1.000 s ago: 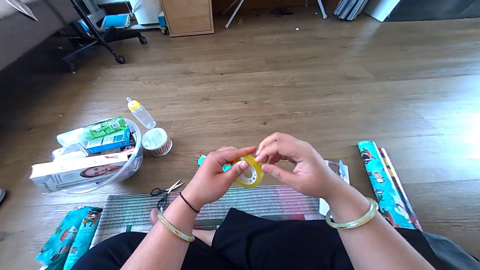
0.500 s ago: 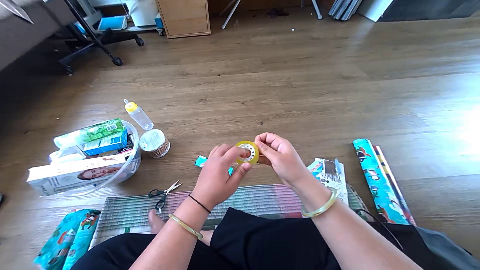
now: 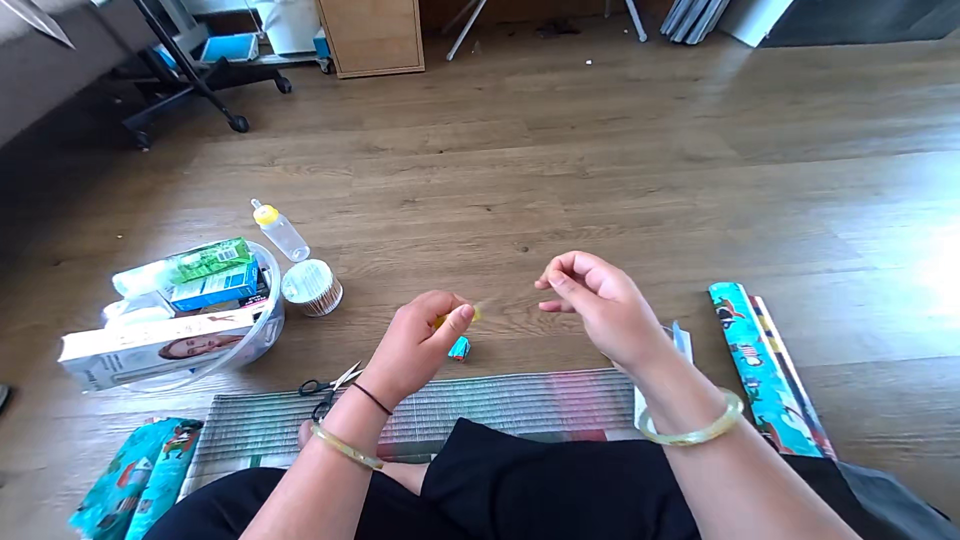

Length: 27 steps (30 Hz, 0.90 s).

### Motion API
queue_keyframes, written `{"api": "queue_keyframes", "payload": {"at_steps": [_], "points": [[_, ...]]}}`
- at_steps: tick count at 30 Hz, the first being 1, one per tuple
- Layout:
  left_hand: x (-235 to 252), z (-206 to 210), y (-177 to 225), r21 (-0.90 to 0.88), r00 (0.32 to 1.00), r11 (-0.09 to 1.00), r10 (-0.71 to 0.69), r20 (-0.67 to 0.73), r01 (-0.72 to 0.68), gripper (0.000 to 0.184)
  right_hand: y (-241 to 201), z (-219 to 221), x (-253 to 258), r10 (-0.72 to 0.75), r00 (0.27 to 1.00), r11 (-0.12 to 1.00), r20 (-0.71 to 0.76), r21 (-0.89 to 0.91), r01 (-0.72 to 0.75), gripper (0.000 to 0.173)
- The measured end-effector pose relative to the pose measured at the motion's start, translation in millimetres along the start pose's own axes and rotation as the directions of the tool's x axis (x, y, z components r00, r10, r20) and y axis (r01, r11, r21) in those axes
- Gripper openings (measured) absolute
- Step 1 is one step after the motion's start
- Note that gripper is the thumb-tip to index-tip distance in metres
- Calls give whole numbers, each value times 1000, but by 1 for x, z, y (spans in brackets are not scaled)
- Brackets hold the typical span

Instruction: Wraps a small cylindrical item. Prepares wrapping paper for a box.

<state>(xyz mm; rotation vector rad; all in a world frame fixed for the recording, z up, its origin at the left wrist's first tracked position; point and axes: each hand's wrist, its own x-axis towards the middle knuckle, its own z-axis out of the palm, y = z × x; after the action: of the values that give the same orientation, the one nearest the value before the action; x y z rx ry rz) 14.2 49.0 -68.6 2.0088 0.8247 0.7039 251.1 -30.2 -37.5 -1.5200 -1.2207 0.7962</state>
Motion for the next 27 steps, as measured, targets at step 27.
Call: {"api": "queue_keyframes", "payload": {"at_steps": [27], "points": [[-47, 99, -36, -147, 678, 665, -689, 256, 732, 48, 63, 34, 22, 536, 659, 773, 528, 7, -635, 15]]}}
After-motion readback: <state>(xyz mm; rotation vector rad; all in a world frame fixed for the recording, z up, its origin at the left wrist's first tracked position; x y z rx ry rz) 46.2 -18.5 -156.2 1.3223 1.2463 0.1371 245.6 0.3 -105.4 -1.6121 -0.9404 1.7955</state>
